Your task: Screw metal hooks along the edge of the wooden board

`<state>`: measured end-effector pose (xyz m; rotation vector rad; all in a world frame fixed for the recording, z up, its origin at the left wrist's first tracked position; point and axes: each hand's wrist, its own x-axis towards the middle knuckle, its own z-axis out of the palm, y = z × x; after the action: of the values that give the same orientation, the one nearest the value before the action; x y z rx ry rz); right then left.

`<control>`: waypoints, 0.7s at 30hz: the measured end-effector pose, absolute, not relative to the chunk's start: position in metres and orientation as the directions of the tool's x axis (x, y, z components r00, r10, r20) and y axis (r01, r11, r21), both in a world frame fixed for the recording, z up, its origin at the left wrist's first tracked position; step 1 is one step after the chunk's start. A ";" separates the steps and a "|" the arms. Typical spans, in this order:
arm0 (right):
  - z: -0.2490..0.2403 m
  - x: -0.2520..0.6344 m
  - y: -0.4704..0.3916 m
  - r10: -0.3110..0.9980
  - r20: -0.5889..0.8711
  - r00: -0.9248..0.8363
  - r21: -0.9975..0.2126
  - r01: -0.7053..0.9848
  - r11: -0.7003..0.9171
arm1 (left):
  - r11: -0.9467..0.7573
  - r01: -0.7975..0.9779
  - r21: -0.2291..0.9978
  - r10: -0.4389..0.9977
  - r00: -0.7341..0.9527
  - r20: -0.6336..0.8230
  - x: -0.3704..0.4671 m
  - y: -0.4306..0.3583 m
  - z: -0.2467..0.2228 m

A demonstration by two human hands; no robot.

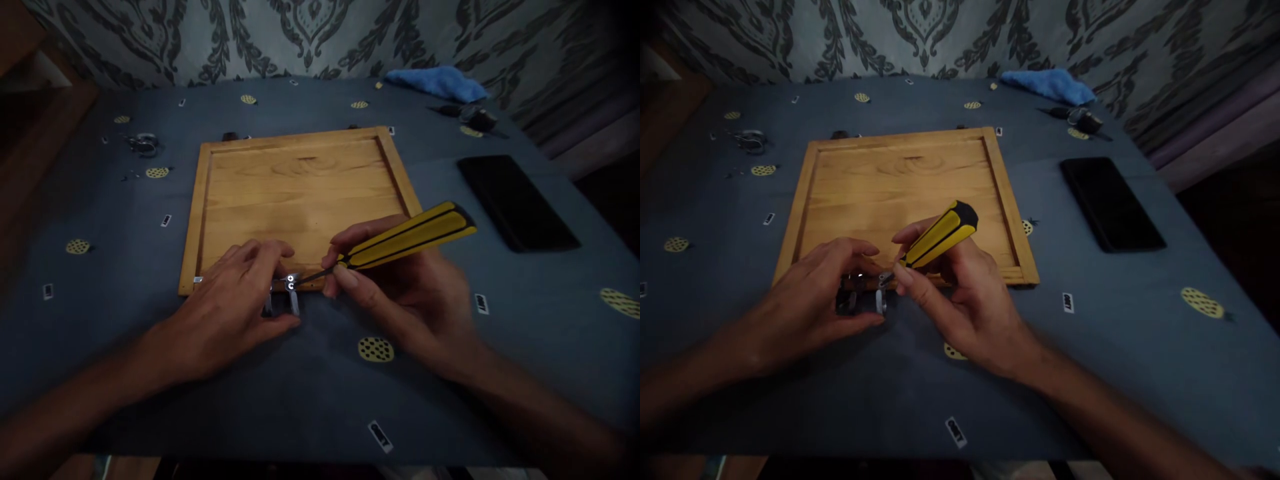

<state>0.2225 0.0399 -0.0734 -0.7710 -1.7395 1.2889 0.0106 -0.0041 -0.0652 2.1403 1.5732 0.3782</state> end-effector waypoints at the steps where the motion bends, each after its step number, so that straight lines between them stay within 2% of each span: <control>1: -0.074 0.222 0.040 0.840 0.250 -0.482 -0.956 0.013 0.293 | -0.247 0.824 0.510 0.949 0.312 -0.046 0.011 -0.004 -0.065; 12: -0.074 0.222 0.040 0.827 0.264 -0.496 -0.927 0.108 0.360 | -0.277 0.807 0.522 0.941 0.337 -0.021 0.010 -0.004 -0.064; 16: -0.073 0.219 0.039 0.796 0.315 -0.517 -0.875 0.167 0.455 | -0.291 0.794 0.534 0.937 0.350 -0.010 0.011 -0.003 -0.065; 21: -0.063 0.218 0.041 0.666 0.402 -0.629 -0.756 0.182 0.629 | -0.302 0.779 0.549 0.934 0.356 0.008 0.010 -0.003 -0.067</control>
<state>0.2179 0.0414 -0.0631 -0.6600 -2.1593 0.9017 0.0097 -0.0030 -0.0674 2.1685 1.4899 0.4553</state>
